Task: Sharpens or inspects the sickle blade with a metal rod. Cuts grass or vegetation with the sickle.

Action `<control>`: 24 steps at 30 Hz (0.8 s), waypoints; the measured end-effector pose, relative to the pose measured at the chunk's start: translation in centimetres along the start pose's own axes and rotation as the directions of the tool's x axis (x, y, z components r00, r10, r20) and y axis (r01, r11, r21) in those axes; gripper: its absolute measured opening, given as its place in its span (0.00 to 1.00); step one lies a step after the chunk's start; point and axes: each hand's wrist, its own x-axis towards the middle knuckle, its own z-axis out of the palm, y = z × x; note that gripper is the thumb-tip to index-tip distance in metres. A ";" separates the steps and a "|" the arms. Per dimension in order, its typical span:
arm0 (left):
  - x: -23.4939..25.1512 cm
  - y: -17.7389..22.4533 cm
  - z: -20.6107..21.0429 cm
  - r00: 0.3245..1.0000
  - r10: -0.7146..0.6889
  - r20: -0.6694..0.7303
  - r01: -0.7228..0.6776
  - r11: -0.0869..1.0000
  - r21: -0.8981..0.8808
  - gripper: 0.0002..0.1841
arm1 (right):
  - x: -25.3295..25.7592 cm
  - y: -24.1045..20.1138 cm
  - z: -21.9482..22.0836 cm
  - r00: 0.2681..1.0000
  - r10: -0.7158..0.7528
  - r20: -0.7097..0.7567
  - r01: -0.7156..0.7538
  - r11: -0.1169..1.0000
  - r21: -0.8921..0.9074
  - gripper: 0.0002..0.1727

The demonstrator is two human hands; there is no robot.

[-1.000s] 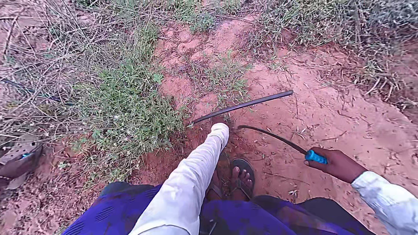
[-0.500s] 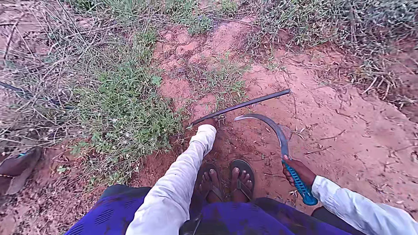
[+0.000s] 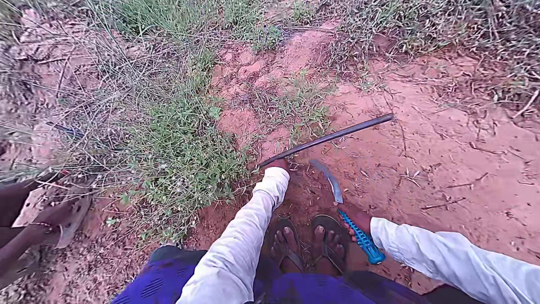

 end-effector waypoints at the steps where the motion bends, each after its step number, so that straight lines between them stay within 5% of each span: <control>1: 0.1 -0.3 0.3 1.000 -0.007 -0.001 0.007 1.000 0.016 0.27 | -0.4 0.6 -0.7 1.000 0.005 -0.013 -0.005 1.000 0.007 0.27; 4: -0.3 0.8 0.9 1.000 0.017 -0.003 -0.017 0.999 0.051 0.27 | 0.4 -0.7 0.6 0.997 -0.031 -0.074 0.034 0.999 0.043 0.26; 8: -0.7 0.7 0.5 1.000 0.026 0.002 -0.026 0.999 0.044 0.27 | 2.7 -2.9 4.1 0.999 -0.028 0.029 0.032 0.987 -0.156 0.26; 13: -1.5 -0.2 -0.8 1.000 0.018 -0.020 -0.017 0.998 0.057 0.27 | -1.4 2.9 -1.3 0.992 0.080 0.102 -0.021 0.876 -0.481 0.28; 16: -1.8 1.3 -0.1 1.000 0.031 -0.001 -0.031 0.996 0.089 0.26 | -4.1 6.4 -2.8 0.999 -0.002 0.038 0.013 0.957 -0.290 0.22; 20: -1.9 0.9 -0.3 0.999 0.033 -0.035 -0.030 0.996 0.081 0.25 | -5.2 4.6 -4.0 0.986 -0.086 -0.141 0.095 0.994 0.059 0.21; 24: -1.8 0.7 -1.4 0.998 0.035 -0.048 -0.030 0.995 0.090 0.25 | -4.4 2.9 -4.5 0.981 -0.058 -0.183 0.061 0.998 0.012 0.23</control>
